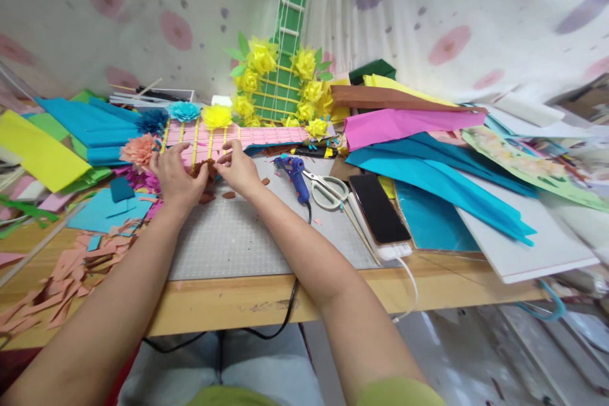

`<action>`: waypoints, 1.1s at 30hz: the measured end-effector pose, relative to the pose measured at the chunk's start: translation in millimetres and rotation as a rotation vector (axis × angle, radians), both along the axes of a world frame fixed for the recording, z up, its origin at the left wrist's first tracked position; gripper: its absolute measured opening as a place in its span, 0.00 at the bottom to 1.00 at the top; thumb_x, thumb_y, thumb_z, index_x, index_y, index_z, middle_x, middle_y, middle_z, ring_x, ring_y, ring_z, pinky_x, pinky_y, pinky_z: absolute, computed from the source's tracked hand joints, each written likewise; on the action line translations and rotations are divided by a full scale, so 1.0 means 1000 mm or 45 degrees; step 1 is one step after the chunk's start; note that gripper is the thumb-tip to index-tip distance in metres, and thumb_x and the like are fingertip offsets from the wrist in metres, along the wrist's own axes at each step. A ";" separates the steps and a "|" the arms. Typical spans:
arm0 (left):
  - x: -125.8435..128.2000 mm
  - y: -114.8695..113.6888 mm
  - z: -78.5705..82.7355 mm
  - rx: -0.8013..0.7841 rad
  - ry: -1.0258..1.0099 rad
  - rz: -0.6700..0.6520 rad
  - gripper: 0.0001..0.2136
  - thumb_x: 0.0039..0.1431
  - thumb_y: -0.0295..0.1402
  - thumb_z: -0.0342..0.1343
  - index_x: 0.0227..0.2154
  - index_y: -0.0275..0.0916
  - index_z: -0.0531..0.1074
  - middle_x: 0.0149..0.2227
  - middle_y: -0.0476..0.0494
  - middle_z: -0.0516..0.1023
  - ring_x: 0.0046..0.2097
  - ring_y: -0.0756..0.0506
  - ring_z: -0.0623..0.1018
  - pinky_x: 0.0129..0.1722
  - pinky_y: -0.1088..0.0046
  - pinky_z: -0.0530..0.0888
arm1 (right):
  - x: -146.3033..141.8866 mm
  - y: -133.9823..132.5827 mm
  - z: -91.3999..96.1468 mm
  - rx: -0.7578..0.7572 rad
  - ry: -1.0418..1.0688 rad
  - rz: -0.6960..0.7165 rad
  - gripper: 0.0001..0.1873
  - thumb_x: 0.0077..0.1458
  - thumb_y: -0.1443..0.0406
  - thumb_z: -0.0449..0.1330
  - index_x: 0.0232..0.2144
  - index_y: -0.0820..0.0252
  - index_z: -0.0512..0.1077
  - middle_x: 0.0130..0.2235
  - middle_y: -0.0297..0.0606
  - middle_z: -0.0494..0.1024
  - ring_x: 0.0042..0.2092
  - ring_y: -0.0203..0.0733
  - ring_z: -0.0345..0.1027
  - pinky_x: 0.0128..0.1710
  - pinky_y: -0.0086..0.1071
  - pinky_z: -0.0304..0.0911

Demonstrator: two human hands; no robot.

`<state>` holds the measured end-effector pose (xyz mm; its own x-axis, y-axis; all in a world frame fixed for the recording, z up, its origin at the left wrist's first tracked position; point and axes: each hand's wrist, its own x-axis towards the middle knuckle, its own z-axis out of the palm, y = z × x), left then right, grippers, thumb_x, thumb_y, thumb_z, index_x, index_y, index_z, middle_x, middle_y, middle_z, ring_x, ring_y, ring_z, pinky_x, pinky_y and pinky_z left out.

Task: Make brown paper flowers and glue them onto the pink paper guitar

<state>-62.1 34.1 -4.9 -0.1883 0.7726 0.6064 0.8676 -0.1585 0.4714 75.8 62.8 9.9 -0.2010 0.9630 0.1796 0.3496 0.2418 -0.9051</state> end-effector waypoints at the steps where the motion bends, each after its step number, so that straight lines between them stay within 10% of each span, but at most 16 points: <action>1: 0.000 -0.001 0.000 0.009 -0.003 0.010 0.23 0.51 0.35 0.54 0.50 0.38 0.62 0.52 0.35 0.70 0.57 0.36 0.65 0.62 0.50 0.48 | 0.005 -0.001 0.002 0.015 0.022 -0.024 0.18 0.49 0.66 0.59 0.40 0.54 0.58 0.33 0.28 0.75 0.34 0.33 0.70 0.41 0.32 0.66; 14: 0.014 -0.026 0.013 0.220 -0.047 -0.152 0.18 0.52 0.31 0.52 0.48 0.40 0.62 0.55 0.35 0.65 0.61 0.37 0.61 0.61 0.52 0.56 | 0.122 -0.029 0.019 0.588 -0.063 -0.677 0.17 0.59 0.56 0.45 0.44 0.58 0.63 0.38 0.41 0.70 0.42 0.41 0.69 0.42 0.38 0.66; 22: 0.045 -0.030 -0.008 -0.112 0.085 -0.720 0.18 0.56 0.28 0.48 0.51 0.39 0.60 0.44 0.42 0.76 0.43 0.48 0.77 0.45 0.68 0.73 | 0.136 -0.029 -0.029 0.313 -0.111 -0.606 0.22 0.54 0.47 0.51 0.37 0.59 0.67 0.39 0.42 0.72 0.42 0.41 0.68 0.45 0.38 0.65; 33: 0.071 -0.028 -0.017 -0.399 0.418 -0.602 0.23 0.56 0.23 0.49 0.55 0.38 0.64 0.46 0.38 0.77 0.48 0.42 0.76 0.45 0.66 0.72 | 0.125 -0.027 -0.043 0.047 -0.419 -0.583 0.25 0.50 0.50 0.58 0.43 0.64 0.71 0.42 0.51 0.75 0.47 0.52 0.69 0.47 0.45 0.63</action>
<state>9.2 5.8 -21.9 0.3717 0.8760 0.3074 0.8447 -0.4565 0.2795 200.4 35.7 -33.1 0.1847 0.9594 0.2132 0.6889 0.0283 -0.7243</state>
